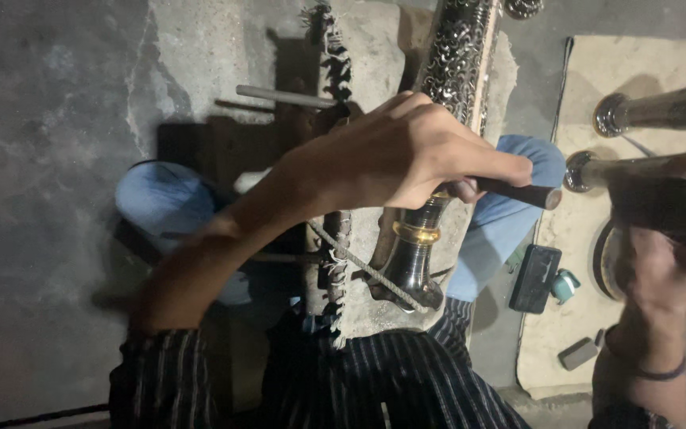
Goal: The person sits on the floor with an engraved brass vase-like object held against a cloth pad, and polishes its surface. They rub the metal with a small stick in one hand while striking or pressing it with a wooden block in the other hand, working around the vase's body and neck, and occasionally apply red marking material from a small stick before resuming rubbing.
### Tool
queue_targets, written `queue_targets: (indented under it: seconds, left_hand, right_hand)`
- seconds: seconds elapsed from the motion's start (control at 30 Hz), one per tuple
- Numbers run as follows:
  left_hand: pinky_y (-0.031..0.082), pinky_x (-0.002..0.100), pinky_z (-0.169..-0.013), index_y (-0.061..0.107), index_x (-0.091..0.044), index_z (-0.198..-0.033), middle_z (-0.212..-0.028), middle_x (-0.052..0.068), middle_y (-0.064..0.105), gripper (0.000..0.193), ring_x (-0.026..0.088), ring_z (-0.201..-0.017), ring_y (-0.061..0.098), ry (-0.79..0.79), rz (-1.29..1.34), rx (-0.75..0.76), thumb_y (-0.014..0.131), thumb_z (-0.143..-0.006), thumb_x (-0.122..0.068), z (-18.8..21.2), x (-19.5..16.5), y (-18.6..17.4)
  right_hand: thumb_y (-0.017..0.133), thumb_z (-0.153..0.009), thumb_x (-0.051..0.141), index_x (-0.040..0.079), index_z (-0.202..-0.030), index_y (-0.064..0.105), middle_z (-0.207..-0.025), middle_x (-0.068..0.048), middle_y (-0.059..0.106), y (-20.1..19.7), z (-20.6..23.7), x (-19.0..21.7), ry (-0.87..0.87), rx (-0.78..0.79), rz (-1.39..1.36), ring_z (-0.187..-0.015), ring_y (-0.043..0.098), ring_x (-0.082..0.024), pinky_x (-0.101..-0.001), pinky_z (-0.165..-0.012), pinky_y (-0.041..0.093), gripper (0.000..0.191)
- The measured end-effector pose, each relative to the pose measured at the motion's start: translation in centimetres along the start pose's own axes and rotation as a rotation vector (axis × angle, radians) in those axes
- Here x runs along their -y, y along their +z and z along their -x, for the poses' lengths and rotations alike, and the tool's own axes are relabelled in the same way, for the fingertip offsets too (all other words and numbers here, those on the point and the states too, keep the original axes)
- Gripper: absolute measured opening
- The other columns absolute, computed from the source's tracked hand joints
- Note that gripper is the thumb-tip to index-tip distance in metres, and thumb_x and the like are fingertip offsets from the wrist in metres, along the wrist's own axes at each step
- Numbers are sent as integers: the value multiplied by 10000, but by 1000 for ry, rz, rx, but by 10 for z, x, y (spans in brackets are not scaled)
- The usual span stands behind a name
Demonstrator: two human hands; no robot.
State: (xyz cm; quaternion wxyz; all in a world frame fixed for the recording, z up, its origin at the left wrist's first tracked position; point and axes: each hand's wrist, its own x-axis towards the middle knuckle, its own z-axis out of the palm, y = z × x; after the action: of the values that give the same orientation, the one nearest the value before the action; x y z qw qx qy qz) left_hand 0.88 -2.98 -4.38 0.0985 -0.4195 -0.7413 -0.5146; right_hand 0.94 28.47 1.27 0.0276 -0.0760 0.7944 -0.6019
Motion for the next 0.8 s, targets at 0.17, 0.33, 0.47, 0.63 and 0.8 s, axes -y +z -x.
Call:
queue_targets:
  seconds: [0.17,0.33,0.47,0.63,0.8]
  left_hand:
    - [648,251,-695,708,-60,-1238,-1043,93,792,383,149,-905,799,-41,-46,-22,701,-897,114,3,2,6]
    - [639,286,-712,710,-61,-1116,-1050,81,794,267,149,-883,791,-264,-78,25,761,-872,34,16,3,7]
    - [657,296,-783,673,-47,-1283,-1165,116,773,435,169,-939,794,-242,-110,-108,751,-870,62,27,3,15]
    - [652,286,-865,568,-34,-1398,-1250,169,730,510,206,-1046,795,-314,-66,-255,742,-930,66,41,2,27]
    - [668,314,-952,486,-85,-1430,-1231,161,708,617,220,-1055,768,-235,-17,-494,832,-922,-22,46,-4,43]
  right_hand:
    - [752,-1062,21,-36,-1167,569,-1004,-43,586,13,-9,17,138,-23,-185,-895,617,-136,-254,-853,540,219]
    - [736,-900,-184,-136,-1360,594,-1039,-225,650,27,-35,47,-590,337,896,-876,649,-297,-395,-768,554,484]
    - [755,-788,-153,-65,-1472,551,-981,-218,642,31,-60,70,-463,518,968,-812,653,-281,-387,-688,541,720]
    - [749,-765,-45,49,-1540,507,-946,-165,654,44,-82,91,-476,679,1147,-796,670,-238,-377,-707,554,817]
    - [674,-843,141,111,-1500,539,-1016,-119,668,57,-98,102,-362,831,1172,-850,681,-188,-373,-712,562,672]
